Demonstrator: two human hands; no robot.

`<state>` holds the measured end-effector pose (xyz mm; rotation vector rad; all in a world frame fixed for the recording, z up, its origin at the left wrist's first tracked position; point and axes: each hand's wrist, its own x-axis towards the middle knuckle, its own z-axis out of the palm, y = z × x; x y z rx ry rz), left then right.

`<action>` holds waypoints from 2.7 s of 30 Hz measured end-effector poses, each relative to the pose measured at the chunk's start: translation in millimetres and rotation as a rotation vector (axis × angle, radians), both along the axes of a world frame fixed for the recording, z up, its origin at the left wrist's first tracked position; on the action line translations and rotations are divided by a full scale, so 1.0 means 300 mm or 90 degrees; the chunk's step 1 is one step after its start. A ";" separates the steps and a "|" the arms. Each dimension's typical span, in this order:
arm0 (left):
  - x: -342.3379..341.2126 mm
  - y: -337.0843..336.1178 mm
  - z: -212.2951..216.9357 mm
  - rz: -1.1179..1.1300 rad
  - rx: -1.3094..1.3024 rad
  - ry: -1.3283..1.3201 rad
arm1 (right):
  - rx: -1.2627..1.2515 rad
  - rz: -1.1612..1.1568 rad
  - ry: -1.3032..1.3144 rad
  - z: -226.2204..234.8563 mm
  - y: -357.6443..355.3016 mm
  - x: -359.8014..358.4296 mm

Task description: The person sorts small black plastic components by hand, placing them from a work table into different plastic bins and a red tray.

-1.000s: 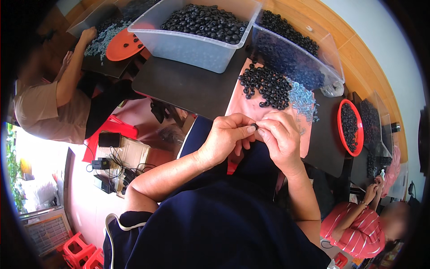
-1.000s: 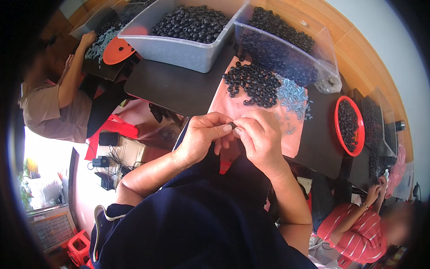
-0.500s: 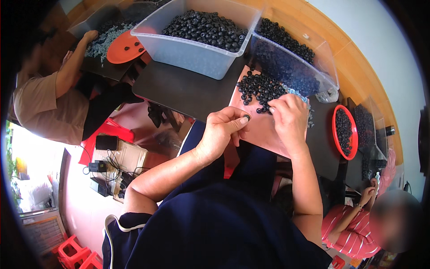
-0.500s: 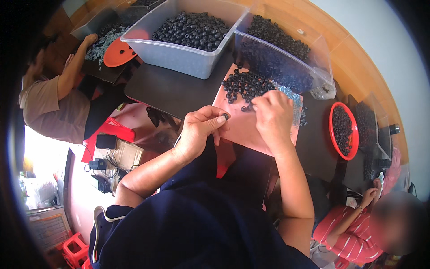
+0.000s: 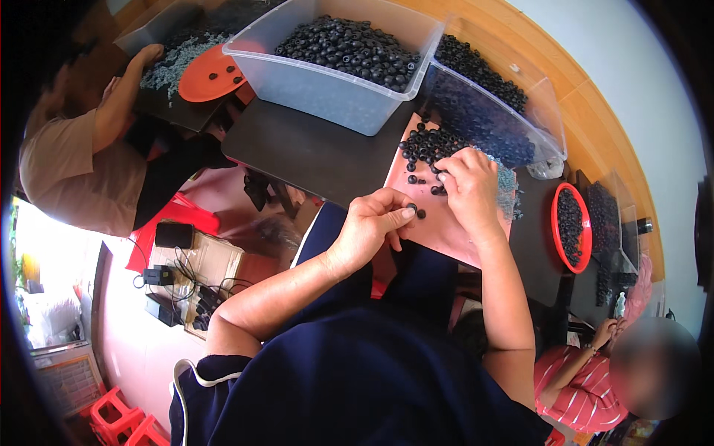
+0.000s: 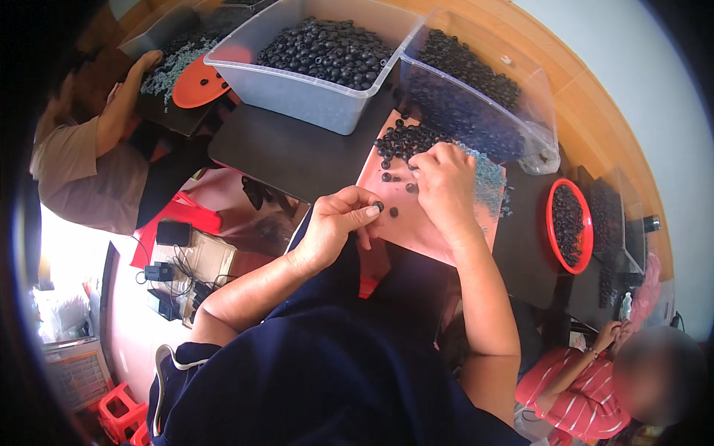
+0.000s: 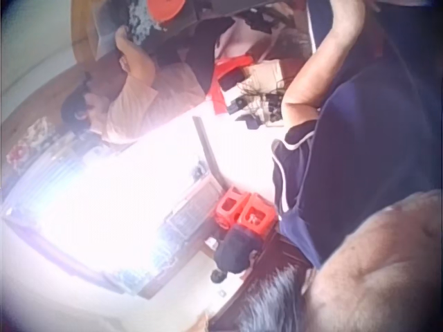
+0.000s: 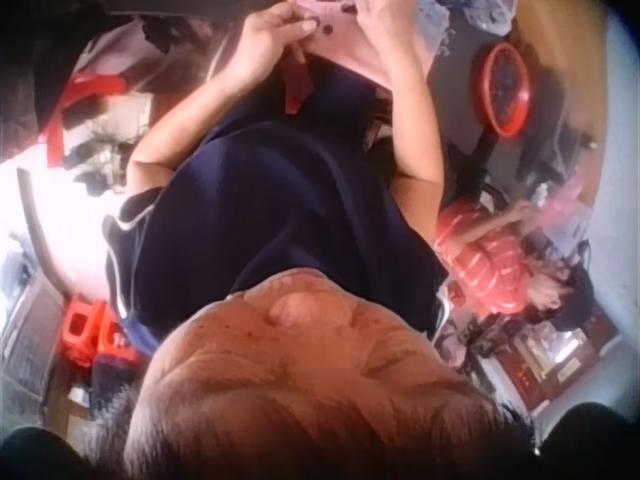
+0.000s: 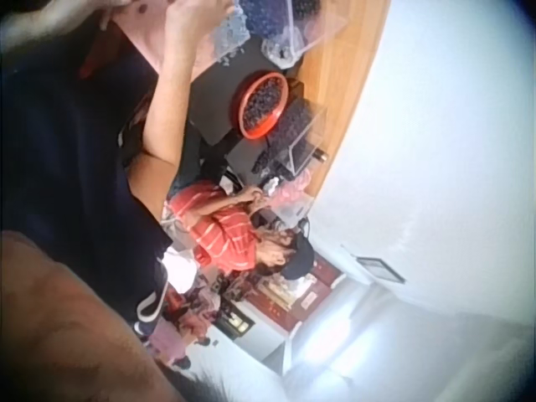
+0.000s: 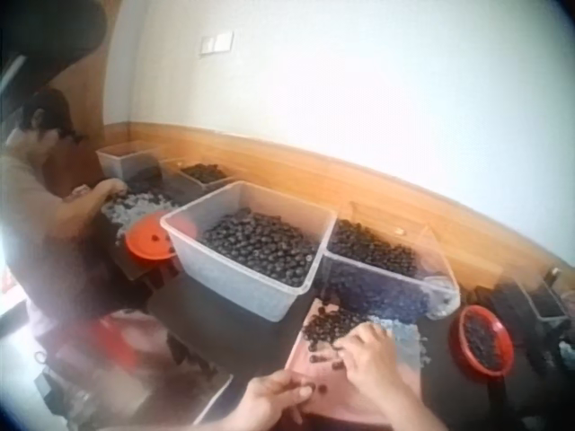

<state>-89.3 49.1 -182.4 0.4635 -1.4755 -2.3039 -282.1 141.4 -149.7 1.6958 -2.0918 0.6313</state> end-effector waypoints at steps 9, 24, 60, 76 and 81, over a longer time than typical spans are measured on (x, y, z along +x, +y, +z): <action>0.019 0.003 -0.019 0.047 0.102 0.028 | 0.060 0.095 -0.003 0.018 -0.022 0.044; 0.306 -0.015 -0.352 -0.002 0.202 -0.182 | 0.075 0.117 0.125 -0.007 -0.013 0.066; -0.012 0.011 0.055 0.111 0.269 0.153 | -0.058 0.163 -0.568 -0.006 0.118 0.397; -0.017 0.017 0.030 0.004 0.038 0.061 | -0.135 0.094 -0.898 0.027 0.093 0.183; -0.016 0.020 0.032 0.003 0.027 0.061 | -0.167 0.164 -0.926 0.005 0.085 0.186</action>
